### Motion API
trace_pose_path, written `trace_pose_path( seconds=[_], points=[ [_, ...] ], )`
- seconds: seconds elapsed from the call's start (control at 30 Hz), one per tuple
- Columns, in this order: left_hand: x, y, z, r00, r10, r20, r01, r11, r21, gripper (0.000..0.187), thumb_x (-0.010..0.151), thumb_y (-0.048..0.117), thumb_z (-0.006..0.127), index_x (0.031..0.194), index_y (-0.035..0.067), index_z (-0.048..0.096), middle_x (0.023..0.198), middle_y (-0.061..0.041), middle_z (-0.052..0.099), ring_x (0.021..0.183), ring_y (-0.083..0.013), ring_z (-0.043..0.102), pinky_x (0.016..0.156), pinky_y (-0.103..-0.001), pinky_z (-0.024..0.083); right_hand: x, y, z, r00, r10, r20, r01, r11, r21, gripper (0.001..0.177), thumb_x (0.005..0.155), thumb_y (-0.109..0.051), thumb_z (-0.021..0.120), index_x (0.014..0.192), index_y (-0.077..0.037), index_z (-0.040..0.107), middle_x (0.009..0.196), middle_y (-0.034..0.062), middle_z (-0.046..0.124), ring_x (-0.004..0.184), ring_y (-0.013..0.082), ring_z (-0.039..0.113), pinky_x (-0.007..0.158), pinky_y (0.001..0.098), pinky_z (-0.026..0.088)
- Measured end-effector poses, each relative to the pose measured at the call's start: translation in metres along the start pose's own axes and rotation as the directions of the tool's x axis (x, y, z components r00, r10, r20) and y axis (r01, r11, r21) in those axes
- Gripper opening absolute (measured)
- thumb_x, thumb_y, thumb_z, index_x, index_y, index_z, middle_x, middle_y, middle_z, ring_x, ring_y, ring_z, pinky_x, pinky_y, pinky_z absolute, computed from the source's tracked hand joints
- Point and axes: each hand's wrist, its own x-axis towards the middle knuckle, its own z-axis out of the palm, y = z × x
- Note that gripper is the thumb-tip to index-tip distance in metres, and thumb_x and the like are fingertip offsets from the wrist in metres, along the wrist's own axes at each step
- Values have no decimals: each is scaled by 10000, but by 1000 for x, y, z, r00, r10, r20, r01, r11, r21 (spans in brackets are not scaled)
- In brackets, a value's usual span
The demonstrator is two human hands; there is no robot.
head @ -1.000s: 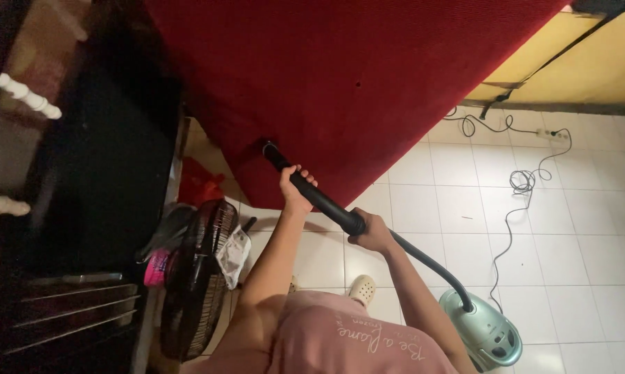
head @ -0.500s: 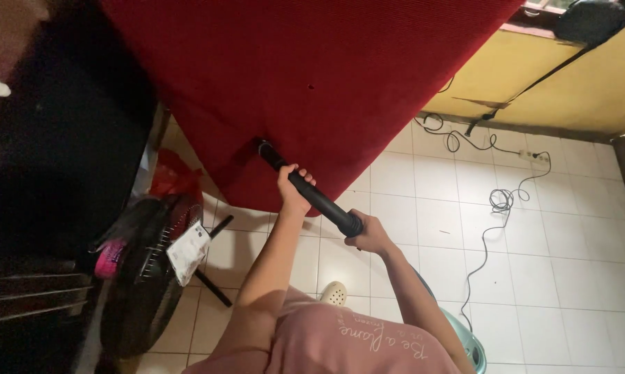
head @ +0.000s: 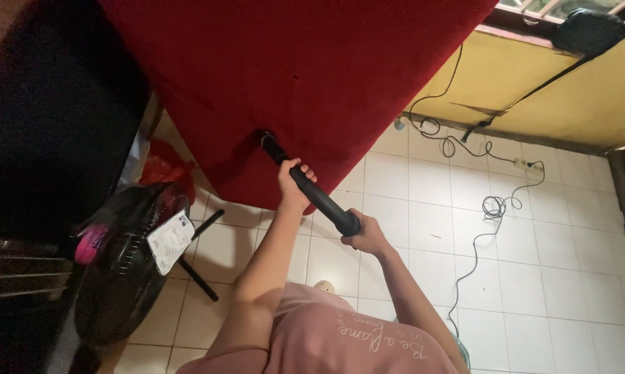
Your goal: The person uses a vacuum cleaner with a hose attachment to clean the side of a red upholstered object. They move the nozzle up and down along the surface, occasionally using their left hand to hold the fabric taut. The person briefly picks up a small fan from the floor and sets it back down before continuing to vacuum the same area.
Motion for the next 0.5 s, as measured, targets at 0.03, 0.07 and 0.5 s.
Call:
trace_pose_path(
  seconds=[0.03, 0.07, 0.5],
  points=[
    [-1, -1, 0, 1000, -3, 2, 3, 1000, 2, 252, 855, 319, 845, 991, 231, 653, 743, 31, 575, 592, -187, 628, 611, -366, 577, 2, 8, 0, 1000, 0, -4, 0, 1000, 1, 420, 731, 38, 944, 1119, -44, 804, 677, 206, 757, 463, 256, 723, 402, 297, 526],
    [-2, -1, -1, 1000, -2, 6, 2, 1000, 14, 250, 855, 322, 840, 1002, 231, 659, 738, 34, 570, 590, -182, 625, 607, -364, 576, 4, 15, 0, 1000, -10, -5, 10, 1000, -23, 420, 733, 17, 959, 1114, -55, 798, 676, 192, 755, 467, 246, 718, 413, 298, 520],
    [10, 10, -8, 996, -45, 72, 39, 996, 79, 211, 872, 318, 815, 1021, 226, 697, 701, 29, 575, 573, -172, 626, 595, -348, 559, -1, 12, 15, 998, 40, -41, -44, 993, -112, 462, 757, -29, 986, 1170, -99, 792, 756, 174, 791, 530, 261, 748, 476, 318, 523]
  ],
)
